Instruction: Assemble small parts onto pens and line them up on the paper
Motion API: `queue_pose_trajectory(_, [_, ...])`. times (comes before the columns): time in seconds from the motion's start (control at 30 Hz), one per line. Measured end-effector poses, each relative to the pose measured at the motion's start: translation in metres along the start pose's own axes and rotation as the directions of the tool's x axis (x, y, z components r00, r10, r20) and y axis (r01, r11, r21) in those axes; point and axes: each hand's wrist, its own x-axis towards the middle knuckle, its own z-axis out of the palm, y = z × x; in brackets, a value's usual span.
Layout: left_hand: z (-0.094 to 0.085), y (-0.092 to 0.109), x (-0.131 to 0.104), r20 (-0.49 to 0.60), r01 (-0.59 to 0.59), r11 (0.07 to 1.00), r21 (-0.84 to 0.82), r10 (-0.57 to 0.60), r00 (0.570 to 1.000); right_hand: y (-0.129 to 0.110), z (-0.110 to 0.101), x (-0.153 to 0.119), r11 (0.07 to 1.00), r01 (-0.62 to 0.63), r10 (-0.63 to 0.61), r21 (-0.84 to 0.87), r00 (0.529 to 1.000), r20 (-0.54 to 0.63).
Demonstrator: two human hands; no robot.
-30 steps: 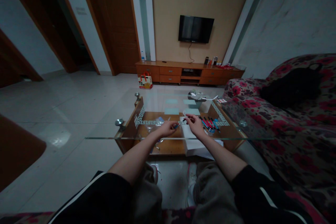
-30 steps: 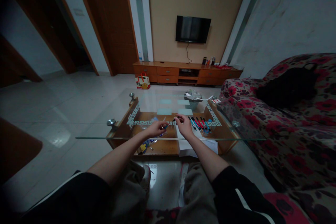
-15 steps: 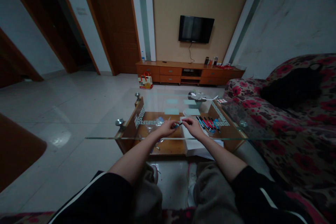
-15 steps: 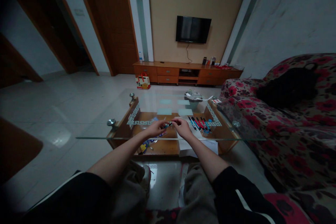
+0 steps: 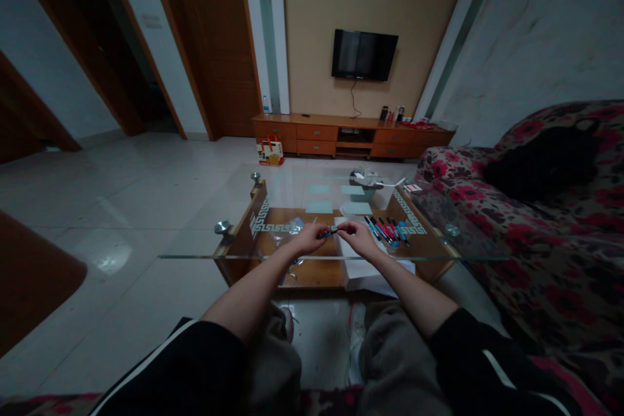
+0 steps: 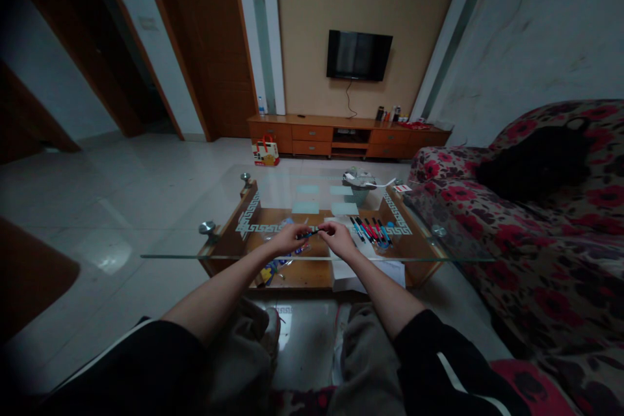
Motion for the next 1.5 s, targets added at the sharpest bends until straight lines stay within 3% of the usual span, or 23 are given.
queue_pose_trajectory(0.33, [0.003, -0.009, 0.002, -0.002, -0.065, 0.998, 0.015, 0.065, 0.998, -0.009, -0.002, -0.005, 0.975, 0.000, 0.002, -0.221, 1.000, 0.009])
queue_pose_trajectory(0.47, [0.006, -0.013, 0.003, -0.004, -0.071, 0.996, 0.058, 0.071, 0.997, -0.016, -0.005, -0.007, 0.952, -0.008, 0.030, -0.306, 0.997, 0.069])
queue_pose_trajectory(0.6, [0.006, -0.014, 0.003, -0.010, -0.069, 0.996, 0.061, 0.070, 0.997, -0.015, -0.005, -0.008, 0.957, -0.007, 0.042, -0.290, 0.993, 0.114])
queue_pose_trajectory(0.8, [0.006, -0.017, 0.002, -0.050, -0.031, 0.997, 0.075, 0.035, 0.998, -0.010, -0.003, -0.006, 0.958, -0.001, 0.013, -0.288, 0.999, 0.037])
queue_pose_trajectory(1.07, [0.003, -0.015, 0.002, -0.059, -0.021, 0.996, 0.092, 0.027, 0.998, -0.011, -0.007, -0.005, 0.906, 0.134, -0.103, -0.402, 0.990, 0.098])
queue_pose_trajectory(1.37, [0.001, -0.008, 0.002, -0.068, -0.021, 0.995, 0.102, 0.028, 0.997, -0.008, -0.004, -0.006, 0.926, 0.092, -0.078, -0.366, 0.996, 0.051])
queue_pose_trajectory(1.5, [0.002, -0.011, 0.002, -0.075, -0.014, 0.996, 0.092, 0.021, 0.997, -0.007, -0.003, -0.005, 0.921, 0.154, -0.123, -0.359, 0.987, 0.108])
